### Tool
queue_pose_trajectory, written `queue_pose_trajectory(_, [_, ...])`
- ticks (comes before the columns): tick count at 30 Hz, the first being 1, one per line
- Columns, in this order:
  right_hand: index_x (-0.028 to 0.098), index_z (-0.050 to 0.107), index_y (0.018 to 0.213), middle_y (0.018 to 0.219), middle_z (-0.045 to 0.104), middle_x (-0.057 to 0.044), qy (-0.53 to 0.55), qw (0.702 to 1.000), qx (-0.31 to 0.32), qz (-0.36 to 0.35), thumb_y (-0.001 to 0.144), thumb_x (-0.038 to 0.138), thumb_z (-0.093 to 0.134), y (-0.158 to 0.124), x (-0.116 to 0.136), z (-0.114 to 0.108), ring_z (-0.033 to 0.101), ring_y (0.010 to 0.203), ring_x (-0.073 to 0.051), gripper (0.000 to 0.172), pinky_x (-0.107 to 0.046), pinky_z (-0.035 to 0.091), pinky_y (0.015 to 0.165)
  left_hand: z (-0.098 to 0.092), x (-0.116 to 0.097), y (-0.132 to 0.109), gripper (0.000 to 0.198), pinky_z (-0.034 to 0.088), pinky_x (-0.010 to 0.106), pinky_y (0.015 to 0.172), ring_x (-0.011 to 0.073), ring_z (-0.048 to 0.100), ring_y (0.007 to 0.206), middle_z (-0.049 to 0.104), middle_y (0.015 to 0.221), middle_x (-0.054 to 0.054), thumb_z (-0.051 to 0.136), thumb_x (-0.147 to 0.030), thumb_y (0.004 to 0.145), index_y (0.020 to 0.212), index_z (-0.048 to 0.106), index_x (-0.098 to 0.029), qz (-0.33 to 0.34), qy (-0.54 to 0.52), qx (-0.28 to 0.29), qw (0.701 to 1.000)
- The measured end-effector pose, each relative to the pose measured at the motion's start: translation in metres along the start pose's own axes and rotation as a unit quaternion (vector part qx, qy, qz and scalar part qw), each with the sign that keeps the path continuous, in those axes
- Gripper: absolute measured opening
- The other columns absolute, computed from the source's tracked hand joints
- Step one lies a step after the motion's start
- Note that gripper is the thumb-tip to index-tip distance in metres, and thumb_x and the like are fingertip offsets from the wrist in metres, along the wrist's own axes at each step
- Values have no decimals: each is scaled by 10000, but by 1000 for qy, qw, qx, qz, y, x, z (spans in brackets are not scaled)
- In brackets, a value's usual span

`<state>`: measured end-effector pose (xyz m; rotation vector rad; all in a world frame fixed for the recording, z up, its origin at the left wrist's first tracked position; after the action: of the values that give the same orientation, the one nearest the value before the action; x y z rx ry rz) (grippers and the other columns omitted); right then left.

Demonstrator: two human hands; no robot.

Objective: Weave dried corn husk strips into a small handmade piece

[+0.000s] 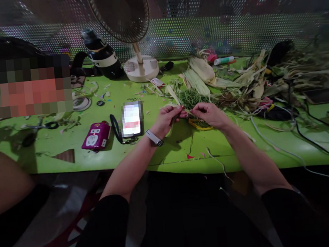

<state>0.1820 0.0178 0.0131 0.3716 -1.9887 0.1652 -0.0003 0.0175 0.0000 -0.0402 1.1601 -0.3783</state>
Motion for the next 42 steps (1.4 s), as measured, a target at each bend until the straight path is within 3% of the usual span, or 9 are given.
queue_pose_trajectory(3, [186,614,729,632,531,11,-14,999,-50,-15,776,520,641,0,0,-2,460,610,-132,339,-290,392,613,-2,-1,2,210,497,168,543,110,705,706,747,788,50,787,-297,736,808,681,-131,-12,-22,0,1000])
queue_pose_trajectory(7, [213,615,798,878,631,-79,-97,945,-287,-121,845,427,602,-12,15,-2,563,911,-218,219,-383,447,855,-2,-5,3,161,553,277,889,168,691,1039,747,1071,75,705,-262,804,931,699,-164,43,-85,23,995])
queue_pose_trajectory(8, [215,604,783,856,629,-79,-105,946,-279,-126,869,422,570,-14,18,3,567,901,-219,226,-386,450,853,-1,-5,3,162,530,291,951,172,668,1100,736,1117,74,693,-254,809,948,700,-171,58,-92,27,994])
queue_pose_trajectory(11, [198,616,834,875,652,-87,-99,987,-106,-72,842,481,598,-16,15,27,598,817,-211,283,-377,475,773,0,-5,0,191,498,299,1004,175,628,1177,716,1179,69,694,-235,796,980,694,-183,68,-99,35,992])
queue_pose_trajectory(14, [178,615,911,939,681,-99,-51,998,-39,-19,784,502,652,-14,5,45,622,856,-224,350,-399,485,812,1,-2,-2,217,515,293,965,175,648,1136,731,1130,54,731,-250,760,965,690,-189,69,-96,50,992])
queue_pose_trajectory(18, [190,588,775,748,651,-27,40,998,47,4,789,433,610,-12,-1,54,594,696,-163,244,-331,489,686,-1,-1,-2,226,530,293,914,154,704,937,754,917,21,786,-296,711,891,689,-198,117,-44,21,992])
queue_pose_trajectory(25, [214,544,815,682,634,26,182,981,13,66,658,445,752,-13,4,38,599,605,-134,348,-310,524,625,-6,-7,0,297,535,289,841,126,680,804,733,850,27,814,-358,678,891,717,-175,161,48,-12,986])
queue_pose_trajectory(34, [195,722,895,825,658,-40,1,980,-166,-106,830,361,649,-14,9,12,595,751,-155,193,-318,489,706,-11,-5,4,278,498,265,797,129,624,836,742,919,51,812,-382,657,842,773,-178,152,107,-9,983])
queue_pose_trajectory(42, [198,714,885,876,699,-50,0,978,-176,-115,835,364,641,-11,6,12,632,796,-167,188,-330,516,762,-8,0,3,291,516,263,830,96,638,794,711,855,16,820,-367,665,862,742,-168,80,59,62,993])
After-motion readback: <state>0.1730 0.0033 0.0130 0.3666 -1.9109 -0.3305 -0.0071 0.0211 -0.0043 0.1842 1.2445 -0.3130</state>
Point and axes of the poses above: each hand's wrist, its own y-axis towards the middle knuckle, its own z-axis out of the palm, x = y × z, the point moved 2 cm from there along y, towards the middle knuckle
